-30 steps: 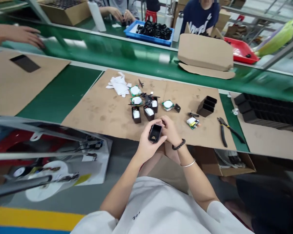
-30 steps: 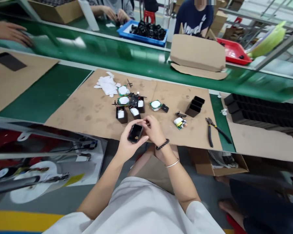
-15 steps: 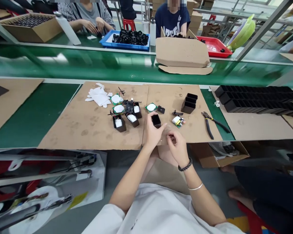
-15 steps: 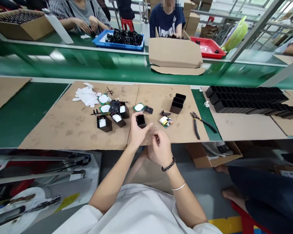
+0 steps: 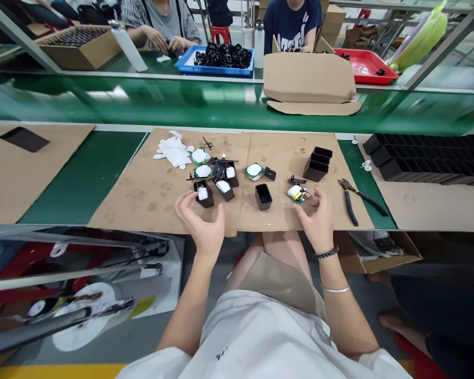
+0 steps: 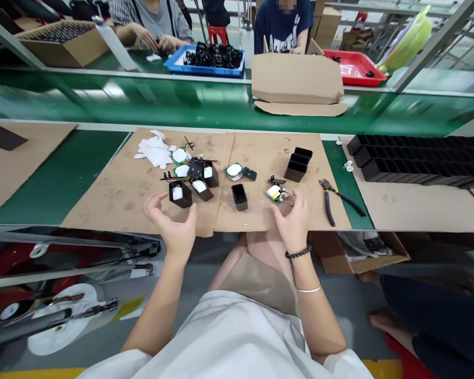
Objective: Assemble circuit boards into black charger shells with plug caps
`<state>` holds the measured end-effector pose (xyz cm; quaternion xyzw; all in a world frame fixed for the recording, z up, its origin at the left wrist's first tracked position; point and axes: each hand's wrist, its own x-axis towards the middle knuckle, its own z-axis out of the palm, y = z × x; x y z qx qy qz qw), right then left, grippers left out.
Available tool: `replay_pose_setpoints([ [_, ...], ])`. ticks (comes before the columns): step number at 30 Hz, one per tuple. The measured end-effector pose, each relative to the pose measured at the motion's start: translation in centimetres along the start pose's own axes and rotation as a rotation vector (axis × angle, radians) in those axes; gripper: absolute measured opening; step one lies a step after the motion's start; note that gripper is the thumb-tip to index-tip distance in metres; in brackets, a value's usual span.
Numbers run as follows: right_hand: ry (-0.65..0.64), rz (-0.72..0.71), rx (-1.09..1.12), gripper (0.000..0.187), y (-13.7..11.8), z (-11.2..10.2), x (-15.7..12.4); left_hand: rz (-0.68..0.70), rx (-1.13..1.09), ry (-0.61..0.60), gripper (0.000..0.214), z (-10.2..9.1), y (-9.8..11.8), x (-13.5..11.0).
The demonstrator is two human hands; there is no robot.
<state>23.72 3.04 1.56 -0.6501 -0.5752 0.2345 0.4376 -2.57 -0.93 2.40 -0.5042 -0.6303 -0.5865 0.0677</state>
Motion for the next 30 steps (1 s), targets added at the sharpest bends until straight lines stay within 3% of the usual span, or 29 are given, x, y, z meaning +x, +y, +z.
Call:
replay_pose_setpoints([
  [2, -0.004, -0.002, -0.033, 0.062, -0.1, 0.4, 1.4, 0.063, 0.029, 0.023, 0.051, -0.3, -0.2, 0.2],
  [6, -0.068, 0.000, 0.022, 0.048, -0.4, 1.1, 3.9, 0.245, -0.022, 0.006, 0.050, 0.2, 1.4, -0.5],
  [9, -0.147, 0.034, 0.169, 0.056, -0.6, 0.5, 4.4, 0.251, -0.057, -0.025, 0.046, 0.9, 2.5, -1.3],
  [15, -0.311, 0.149, 0.616, 0.078, -2.1, -2.4, 1.8, 0.186, -0.131, -0.069, 0.044, 1.4, 1.9, -2.0],
  [18, -0.350, 0.292, 1.019, 0.076, -3.6, -3.4, 0.2, 0.127, -0.187, -0.101, 0.044, 1.6, 1.4, -2.3],
  [20, -0.375, 0.360, 1.174, 0.072, -4.6, -4.0, -0.5, 0.099, -0.209, -0.116, 0.044, 1.7, 1.3, -2.6],
  [27, -0.369, 0.387, 1.216, 0.071, -6.2, -4.7, -1.9, 0.075, -0.230, -0.158, 0.042, 1.9, 1.8, -3.3],
  [30, -0.273, 0.311, 1.207, 0.062, -6.2, -4.2, -2.4, 0.085, -0.217, -0.247, 0.042, 3.0, 2.0, -3.3],
])
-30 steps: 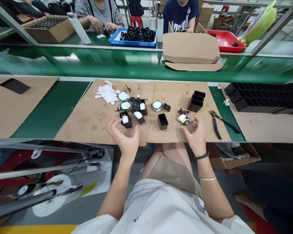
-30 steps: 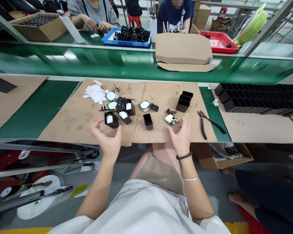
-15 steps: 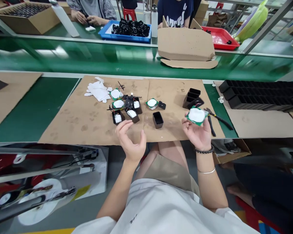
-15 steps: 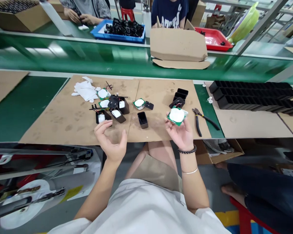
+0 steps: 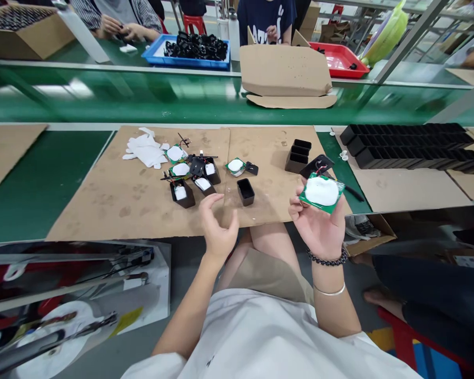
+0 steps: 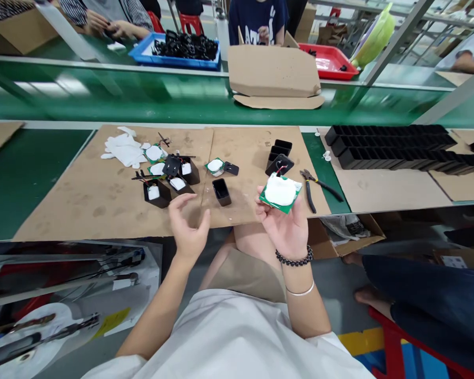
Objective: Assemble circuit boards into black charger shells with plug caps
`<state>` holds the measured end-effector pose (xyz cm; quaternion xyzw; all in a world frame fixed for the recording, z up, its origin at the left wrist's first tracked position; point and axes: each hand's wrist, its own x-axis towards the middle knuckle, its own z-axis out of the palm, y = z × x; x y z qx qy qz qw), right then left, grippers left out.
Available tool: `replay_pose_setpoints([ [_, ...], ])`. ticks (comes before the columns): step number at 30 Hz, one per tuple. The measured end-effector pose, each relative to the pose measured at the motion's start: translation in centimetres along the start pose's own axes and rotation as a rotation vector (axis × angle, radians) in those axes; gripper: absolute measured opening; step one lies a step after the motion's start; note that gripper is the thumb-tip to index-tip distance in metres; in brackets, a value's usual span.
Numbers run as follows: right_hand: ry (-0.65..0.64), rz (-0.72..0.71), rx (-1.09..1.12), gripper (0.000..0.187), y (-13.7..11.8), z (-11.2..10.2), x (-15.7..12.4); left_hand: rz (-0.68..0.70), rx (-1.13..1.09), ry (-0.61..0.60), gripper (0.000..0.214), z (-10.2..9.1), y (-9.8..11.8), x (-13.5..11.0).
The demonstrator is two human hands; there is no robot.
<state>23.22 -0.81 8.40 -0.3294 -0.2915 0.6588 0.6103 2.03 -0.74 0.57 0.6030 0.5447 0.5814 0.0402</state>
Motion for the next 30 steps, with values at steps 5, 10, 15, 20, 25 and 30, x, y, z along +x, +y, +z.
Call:
replay_pose_setpoints([
  [5, 0.084, -0.237, -0.067, 0.054, 0.8, 0.6, -0.9, 0.072, -0.014, -0.107, 0.052, 1.8, 2.4, 1.1],
  [10, -0.017, -0.280, -0.142, 0.045, 0.7, 0.4, -2.2, 0.076, -0.283, -0.298, 0.045, 1.5, 8.5, 2.0],
  [15, -0.061, -0.477, -0.317, 0.037, 0.5, -0.2, -3.0, -0.495, -0.915, -0.536, 0.025, 1.2, 11.7, 2.9],
  [20, -0.121, -0.465, -0.380, 0.039, 0.3, -0.6, -3.8, -0.867, -1.149, -0.579, 0.027, 1.3, 11.7, 3.5],
  [25, -0.104, -0.371, -0.336, 0.034, 0.3, -0.8, -4.3, -0.628, -0.936, -0.511, 0.030, 1.0, 11.9, 3.1],
  [30, -0.085, -0.339, -0.355, 0.039, -0.3, -1.4, -4.1, -0.770, -1.083, -0.664, 0.037, 1.3, 11.7, 3.4],
])
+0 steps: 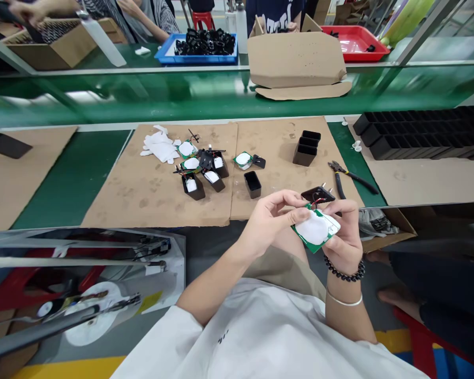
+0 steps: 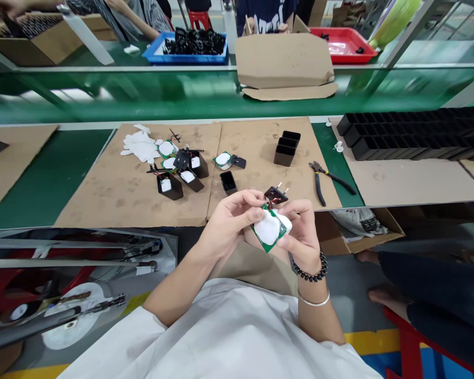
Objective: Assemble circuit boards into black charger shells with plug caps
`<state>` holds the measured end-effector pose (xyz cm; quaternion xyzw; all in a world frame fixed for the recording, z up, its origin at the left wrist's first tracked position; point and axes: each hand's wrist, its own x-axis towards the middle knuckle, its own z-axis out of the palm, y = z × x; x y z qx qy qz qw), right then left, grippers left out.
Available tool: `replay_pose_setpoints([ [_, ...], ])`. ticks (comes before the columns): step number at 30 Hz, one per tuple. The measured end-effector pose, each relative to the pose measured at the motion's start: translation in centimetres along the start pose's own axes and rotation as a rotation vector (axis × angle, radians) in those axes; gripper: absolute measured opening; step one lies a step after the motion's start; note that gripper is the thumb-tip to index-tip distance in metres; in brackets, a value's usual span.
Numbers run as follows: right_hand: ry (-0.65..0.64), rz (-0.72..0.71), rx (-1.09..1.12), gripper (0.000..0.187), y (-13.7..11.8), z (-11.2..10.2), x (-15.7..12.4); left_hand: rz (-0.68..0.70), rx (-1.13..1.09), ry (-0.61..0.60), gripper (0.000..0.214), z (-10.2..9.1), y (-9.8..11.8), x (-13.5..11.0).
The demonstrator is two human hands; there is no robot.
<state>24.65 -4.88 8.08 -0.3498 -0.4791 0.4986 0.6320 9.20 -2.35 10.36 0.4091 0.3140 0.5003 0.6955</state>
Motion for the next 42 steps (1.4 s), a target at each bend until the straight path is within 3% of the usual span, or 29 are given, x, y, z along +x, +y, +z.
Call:
replay_pose_setpoints([
  [4, -0.107, 0.028, -0.015, 0.033, 0.1, -0.7, 0.3, -0.084, -0.079, -0.023, 0.045, -0.3, -0.3, 0.7],
  [8, -0.053, 0.058, 0.029, 0.033, 1.3, -1.0, 0.0, -0.105, 0.009, -0.042, 0.040, -1.0, -1.4, 1.1],
  [10, -0.001, 0.099, 0.045, 0.037, 2.0, -1.0, -0.2, 0.015, 0.172, 0.030, 0.033, -2.1, -2.1, 1.2],
  [14, 0.065, 0.135, 0.017, 0.035, 3.3, -1.6, 0.0, 0.483, 0.591, 0.425, 0.019, -6.1, -2.0, 2.4],
  [16, 0.096, 0.080, -0.079, 0.030, 4.1, -2.0, 0.8, 0.554, 0.786, 0.498, 0.013, -8.3, -0.7, 4.0],
  [18, 0.108, 0.022, -0.165, 0.027, 5.3, -2.5, 2.1, 0.450, 1.074, 0.395, 0.017, -10.1, 1.1, 6.5],
  [21, 0.071, 0.022, -0.170, 0.030, 7.1, -2.8, 4.7, 0.029, 1.587, 0.175, 0.047, -11.3, 3.8, 11.0],
  [23, 0.046, 0.047, -0.139, 0.031, 7.9, -2.7, 6.2, -0.091, 1.650, 0.107, 0.054, -11.1, 5.0, 13.5],
  [26, 0.039, 0.062, -0.074, 0.029, 8.5, -2.6, 7.3, -0.126, 1.683, 0.071, 0.041, -10.5, 6.2, 15.5],
  [30, -0.009, 0.070, -0.066, 0.027, 8.7, -3.2, 7.0, 0.004, 1.717, 0.179, 0.045, -11.4, 9.1, 15.8],
  [33, -0.075, 0.073, -0.178, 0.030, 8.8, -3.7, 6.8, 0.112, 1.706, 0.406, 0.052, -14.9, 12.8, 15.2],
  [35, -0.112, 0.085, -0.218, 0.032, 8.9, -3.9, 6.9, 0.025, 1.667, 0.551, 0.053, -18.0, 14.8, 14.5],
  [37, -0.139, 0.103, -0.212, 0.032, 8.9, -3.9, 7.1, -0.159, 1.583, 0.626, 0.052, -20.9, 15.8, 13.6],
  [39, -0.143, 0.111, -0.188, 0.032, 8.9, -3.9, 7.2, -0.226, 1.563, 0.648, 0.047, -23.1, 15.8, 12.5],
  [42, -0.106, 0.111, -0.159, 0.035, 8.8, -3.7, 7.2, -0.288, 1.552, 0.651, 0.047, -24.9, 15.0, 10.6],
])
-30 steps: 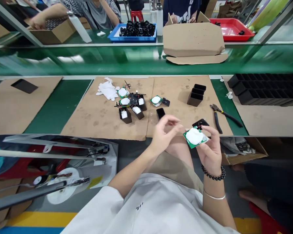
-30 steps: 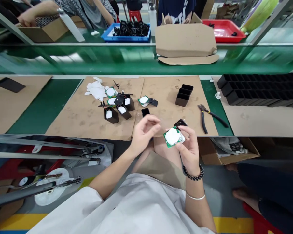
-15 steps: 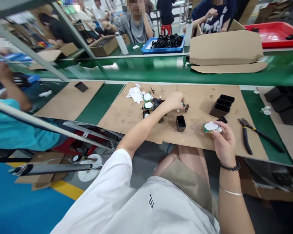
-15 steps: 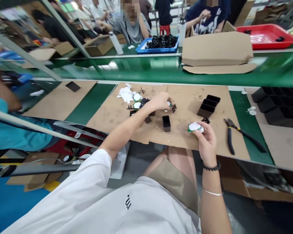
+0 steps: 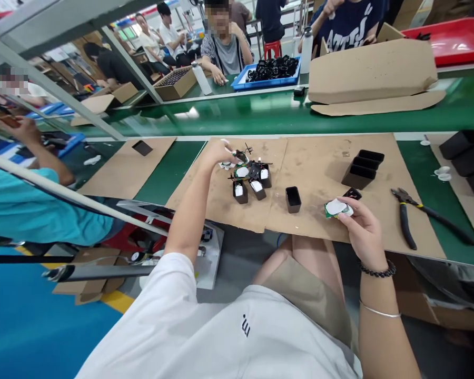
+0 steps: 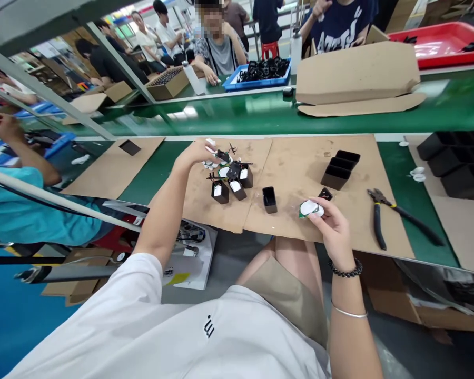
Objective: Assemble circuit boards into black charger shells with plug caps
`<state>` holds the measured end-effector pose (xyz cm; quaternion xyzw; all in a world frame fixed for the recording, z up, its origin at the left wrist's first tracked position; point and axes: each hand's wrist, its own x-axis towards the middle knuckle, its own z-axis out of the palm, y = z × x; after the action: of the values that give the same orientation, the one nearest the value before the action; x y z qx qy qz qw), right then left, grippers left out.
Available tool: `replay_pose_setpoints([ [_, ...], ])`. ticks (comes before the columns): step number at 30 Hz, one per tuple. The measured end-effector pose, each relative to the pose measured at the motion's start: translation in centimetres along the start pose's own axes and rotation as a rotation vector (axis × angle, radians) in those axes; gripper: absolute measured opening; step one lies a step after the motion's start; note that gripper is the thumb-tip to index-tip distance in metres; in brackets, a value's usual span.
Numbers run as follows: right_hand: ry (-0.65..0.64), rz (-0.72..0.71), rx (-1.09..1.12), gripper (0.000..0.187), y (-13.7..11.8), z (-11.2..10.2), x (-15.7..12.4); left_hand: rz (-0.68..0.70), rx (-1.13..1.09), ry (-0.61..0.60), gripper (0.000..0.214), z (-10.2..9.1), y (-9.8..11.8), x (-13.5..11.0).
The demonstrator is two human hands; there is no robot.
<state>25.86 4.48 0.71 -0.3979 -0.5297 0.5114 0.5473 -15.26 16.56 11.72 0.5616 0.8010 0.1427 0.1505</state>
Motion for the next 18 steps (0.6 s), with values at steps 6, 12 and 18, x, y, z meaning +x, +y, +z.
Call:
replay_pose_setpoints([
  [6, 0.057, 0.099, 0.235, 0.038, -0.6, 0.0, 0.0, 0.083, -0.058, 0.087, 0.052, 0.0, -0.9, -5.5],
  [12, 0.025, 0.211, 0.380, 0.049, -1.3, -0.4, -0.9, 0.597, -0.444, 0.198, 0.084, 6.1, 3.5, -16.6],
  [18, 0.035, 0.292, 0.514, 0.061, -2.6, 0.5, -3.3, 0.485, -0.630, -0.085, 0.108, 14.8, 7.2, -17.3],
])
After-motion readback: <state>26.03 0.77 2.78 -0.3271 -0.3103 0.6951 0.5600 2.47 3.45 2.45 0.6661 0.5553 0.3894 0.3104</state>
